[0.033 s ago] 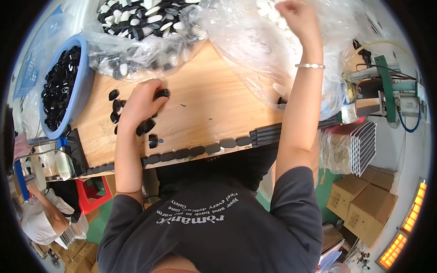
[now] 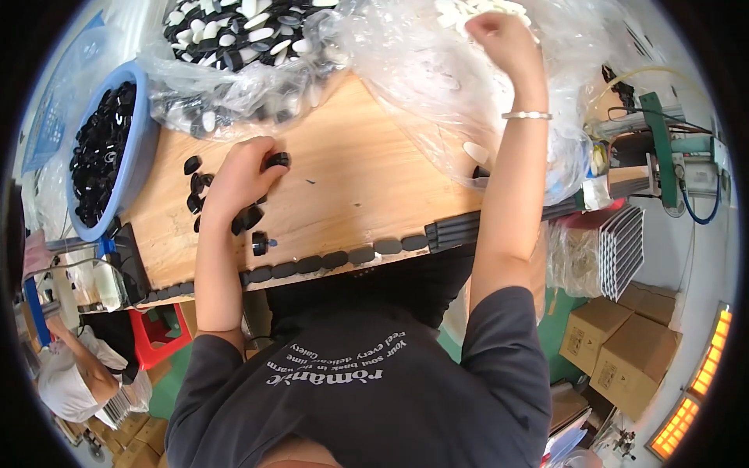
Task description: Assembling small white cylindrical components into black plastic rings at a workshop table.
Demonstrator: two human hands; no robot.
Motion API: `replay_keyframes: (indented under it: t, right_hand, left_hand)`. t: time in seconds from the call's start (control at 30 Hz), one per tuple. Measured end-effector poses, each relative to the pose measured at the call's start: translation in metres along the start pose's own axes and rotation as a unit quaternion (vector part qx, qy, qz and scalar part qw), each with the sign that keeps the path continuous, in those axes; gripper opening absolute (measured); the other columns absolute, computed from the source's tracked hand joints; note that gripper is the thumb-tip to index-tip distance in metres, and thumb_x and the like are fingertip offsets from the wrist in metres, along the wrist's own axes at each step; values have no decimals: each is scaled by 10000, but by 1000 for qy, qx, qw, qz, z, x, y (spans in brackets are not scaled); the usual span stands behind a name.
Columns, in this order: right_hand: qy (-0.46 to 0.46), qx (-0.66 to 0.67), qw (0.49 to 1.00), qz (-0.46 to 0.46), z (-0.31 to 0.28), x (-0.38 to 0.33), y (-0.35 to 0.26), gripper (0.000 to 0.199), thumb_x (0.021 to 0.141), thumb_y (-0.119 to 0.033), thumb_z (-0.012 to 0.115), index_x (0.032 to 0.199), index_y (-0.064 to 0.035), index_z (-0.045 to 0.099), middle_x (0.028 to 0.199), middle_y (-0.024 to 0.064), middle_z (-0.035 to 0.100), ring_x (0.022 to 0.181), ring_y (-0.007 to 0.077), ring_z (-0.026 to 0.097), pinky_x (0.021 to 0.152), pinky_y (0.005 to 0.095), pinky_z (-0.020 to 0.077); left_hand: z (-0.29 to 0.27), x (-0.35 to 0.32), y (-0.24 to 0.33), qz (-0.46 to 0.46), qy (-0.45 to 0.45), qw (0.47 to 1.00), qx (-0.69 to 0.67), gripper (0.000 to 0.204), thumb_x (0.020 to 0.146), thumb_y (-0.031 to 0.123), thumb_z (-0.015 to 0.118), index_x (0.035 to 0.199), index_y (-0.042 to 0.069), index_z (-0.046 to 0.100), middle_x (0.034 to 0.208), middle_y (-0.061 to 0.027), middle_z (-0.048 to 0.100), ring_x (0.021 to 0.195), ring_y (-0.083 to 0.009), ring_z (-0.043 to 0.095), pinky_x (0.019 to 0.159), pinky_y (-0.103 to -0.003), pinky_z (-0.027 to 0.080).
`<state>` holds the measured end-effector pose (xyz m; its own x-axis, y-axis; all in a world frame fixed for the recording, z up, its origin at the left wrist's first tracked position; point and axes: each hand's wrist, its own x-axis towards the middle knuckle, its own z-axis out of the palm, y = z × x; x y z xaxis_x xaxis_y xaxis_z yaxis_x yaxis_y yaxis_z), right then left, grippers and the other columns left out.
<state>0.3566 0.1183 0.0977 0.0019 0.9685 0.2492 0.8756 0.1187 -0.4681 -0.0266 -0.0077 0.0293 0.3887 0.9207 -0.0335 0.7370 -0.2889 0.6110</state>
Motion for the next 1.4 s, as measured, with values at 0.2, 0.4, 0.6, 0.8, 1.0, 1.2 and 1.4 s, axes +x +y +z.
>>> replay_keyframes:
  t: [0.2, 0.4, 0.6, 0.8, 1.0, 1.2, 1.4]
  right_hand:
    - [-128, 54, 990, -23, 43, -29, -5, 187, 806, -112, 664, 955, 0, 679, 878, 77, 694, 769, 168, 644, 713, 282, 511]
    - [141, -37, 986, 77, 20, -33, 55, 197, 802, -151, 657, 952, -29, 695, 856, 127, 703, 790, 212, 681, 712, 315, 521]
    - [74, -92, 992, 49, 0, -33, 96, 223, 763, -152, 681, 948, -29, 692, 882, 129, 699, 817, 226, 677, 725, 331, 522]
    - [-30, -212, 975, 64, 24, -31, 90, 169, 728, -130, 673, 892, -90, 677, 910, 113, 682, 894, 297, 641, 738, 391, 513]
    - [48, -254, 960, 104, 30, -36, 69, 193, 718, -129, 688, 894, -48, 680, 865, 135, 686, 824, 287, 659, 727, 371, 514]
    - [-3, -31, 998, 50, 18, -41, 82, 214, 762, -189, 719, 853, 3, 692, 764, 128, 684, 678, 194, 646, 647, 289, 500]
    - [159, -173, 970, 68, 13, -47, 54, 152, 817, -135, 677, 845, 14, 693, 765, 97, 689, 665, 160, 655, 635, 276, 513]
  left_hand:
    - [6, 2, 6, -7, 55, 992, -112, 182, 714, 50, 695, 819, -30, 568, 805, -182, 588, 714, -377, 572, 657, -387, 465]
    - [19, 13, -1, 100, 79, 990, -66, 190, 724, 31, 697, 850, -23, 566, 803, -173, 583, 674, -328, 572, 621, -359, 466]
    - [19, 13, 20, 11, 136, 967, -214, 206, 750, -19, 666, 943, -12, 592, 832, -138, 618, 662, -223, 569, 624, -287, 460]
    - [15, 14, 9, 135, 174, 965, -139, 262, 748, -46, 651, 1001, 3, 606, 894, -103, 614, 686, -187, 556, 630, -261, 447]
    - [16, 11, 4, 146, 189, 952, -191, 266, 745, -61, 648, 998, 14, 611, 941, -88, 598, 712, -170, 555, 636, -260, 452]
    - [21, 14, 7, 145, 175, 947, -225, 278, 736, -73, 657, 998, 8, 612, 915, -83, 596, 679, -151, 548, 624, -244, 454]
    - [24, 16, 7, 134, 187, 944, -235, 280, 730, -65, 674, 994, 11, 619, 900, -76, 596, 665, -131, 540, 620, -239, 449]
